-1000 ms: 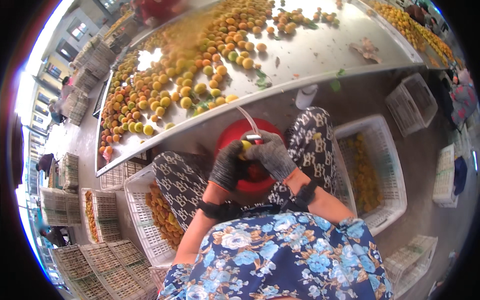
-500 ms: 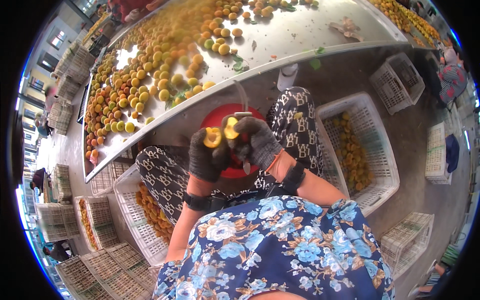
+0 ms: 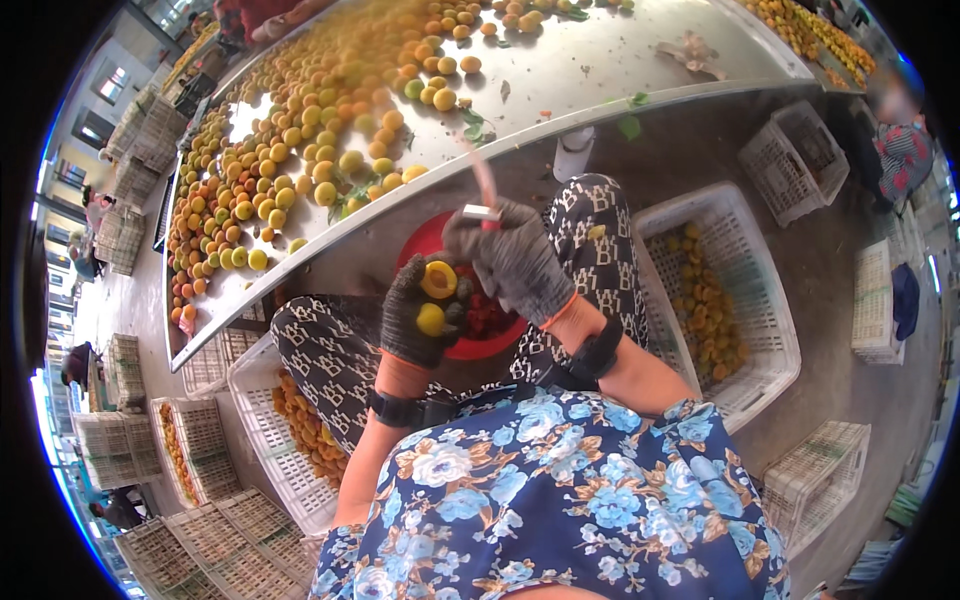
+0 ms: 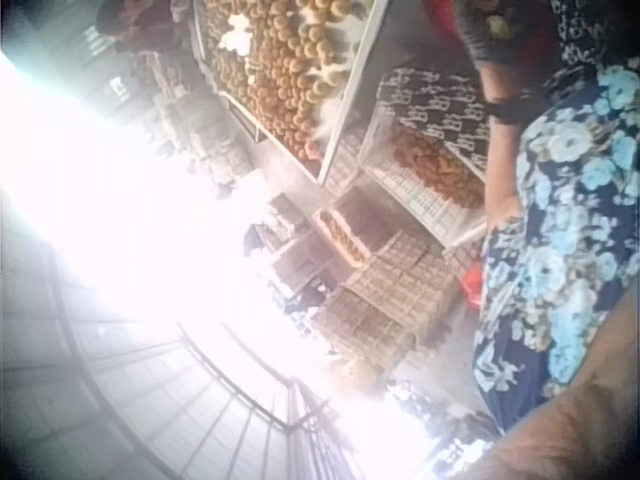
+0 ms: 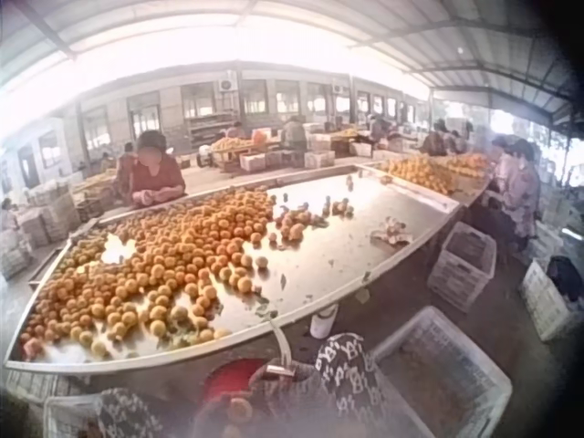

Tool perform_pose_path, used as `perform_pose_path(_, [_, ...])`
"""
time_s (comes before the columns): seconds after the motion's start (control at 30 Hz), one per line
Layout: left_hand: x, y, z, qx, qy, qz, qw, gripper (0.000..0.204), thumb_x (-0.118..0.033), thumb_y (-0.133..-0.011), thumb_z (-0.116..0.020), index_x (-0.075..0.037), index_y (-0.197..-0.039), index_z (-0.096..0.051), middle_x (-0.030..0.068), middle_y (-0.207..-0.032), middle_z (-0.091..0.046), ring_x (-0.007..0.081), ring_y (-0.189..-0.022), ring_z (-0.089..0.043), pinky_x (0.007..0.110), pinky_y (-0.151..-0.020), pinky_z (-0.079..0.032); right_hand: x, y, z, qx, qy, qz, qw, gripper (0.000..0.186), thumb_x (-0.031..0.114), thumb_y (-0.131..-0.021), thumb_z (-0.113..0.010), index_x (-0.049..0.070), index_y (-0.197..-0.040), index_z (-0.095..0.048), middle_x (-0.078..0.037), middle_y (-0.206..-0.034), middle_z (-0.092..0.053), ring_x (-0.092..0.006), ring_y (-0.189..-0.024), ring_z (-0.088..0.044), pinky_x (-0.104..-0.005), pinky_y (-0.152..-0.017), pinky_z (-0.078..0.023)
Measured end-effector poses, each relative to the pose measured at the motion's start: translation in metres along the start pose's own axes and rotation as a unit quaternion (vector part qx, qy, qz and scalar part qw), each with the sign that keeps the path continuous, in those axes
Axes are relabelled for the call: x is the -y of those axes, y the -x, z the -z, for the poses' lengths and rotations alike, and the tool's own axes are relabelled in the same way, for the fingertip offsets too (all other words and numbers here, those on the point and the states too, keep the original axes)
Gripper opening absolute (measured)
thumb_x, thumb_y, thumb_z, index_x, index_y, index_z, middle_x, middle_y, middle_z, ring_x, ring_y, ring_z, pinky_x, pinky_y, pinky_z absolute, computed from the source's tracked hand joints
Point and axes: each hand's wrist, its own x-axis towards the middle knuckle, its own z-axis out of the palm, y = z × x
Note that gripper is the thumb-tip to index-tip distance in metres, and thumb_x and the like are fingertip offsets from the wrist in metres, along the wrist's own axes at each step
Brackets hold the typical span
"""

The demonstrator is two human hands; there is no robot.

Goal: The person is trimming the stems off small yellow fruits using a curved blade over a red bowl.

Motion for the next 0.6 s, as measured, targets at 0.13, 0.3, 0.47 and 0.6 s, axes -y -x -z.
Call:
perform_pose_path(0.13, [0.010,0.008,-0.027,-0.053,-0.017,0.017,0.998,0.045,-0.048,-0.098,-0.056,-0.007,-0.117,-0.060,0.0134,-0.089,-0.065,0.0194,-0.060,-0.059,0.025,-0.044,-0.047,0.024,-0.004,-0.001,-0.064,-0.077,0.040,0.994,0.015,0.012,-0.088,-0.075,0.004,-0.097,-0.067,0.002,-0.060,-0.058,-0.0067,-0.044,-0.050,-0.0211,-0.041,-0.038])
perform_pose_path(0.3, [0.017,0.008,-0.039,0.018,-0.033,0.010,0.999,0.052,-0.055,-0.097,-0.055,-0.007,-0.117,-0.058,0.0125,-0.087,-0.063,0.0184,-0.057,-0.057,0.026,-0.044,-0.045,0.029,-0.008,-0.017,-0.102,-0.107,0.102,0.984,0.015,0.007,-0.085,-0.077,0.005,-0.097,-0.067,0.001,-0.068,-0.061,-0.0061,-0.047,-0.052,-0.0217,-0.043,-0.040])
perform_pose_path(0.47, [0.021,-0.005,-0.031,0.092,-0.063,-0.014,0.994,0.049,-0.055,-0.097,-0.055,-0.008,-0.112,-0.056,0.0110,-0.084,-0.061,0.0175,-0.056,-0.055,0.027,-0.043,-0.042,0.029,-0.005,-0.016,-0.085,-0.099,0.140,0.982,0.017,0.005,-0.083,-0.079,0.004,-0.097,-0.068,0.000,-0.080,-0.067,-0.0053,-0.061,-0.057,-0.0209,-0.052,-0.045])
perform_pose_path(0.6, [0.033,-0.012,-0.032,0.038,-0.051,-0.016,0.998,0.048,-0.055,-0.097,-0.055,-0.008,-0.109,-0.056,0.0092,-0.080,-0.060,0.0175,-0.054,-0.055,0.027,-0.042,-0.041,0.023,-0.010,-0.016,-0.084,-0.051,0.237,0.966,0.019,0.002,-0.081,-0.080,0.004,-0.097,-0.068,-0.001,-0.086,-0.069,-0.0075,-0.074,-0.062,-0.0225,-0.064,-0.051])
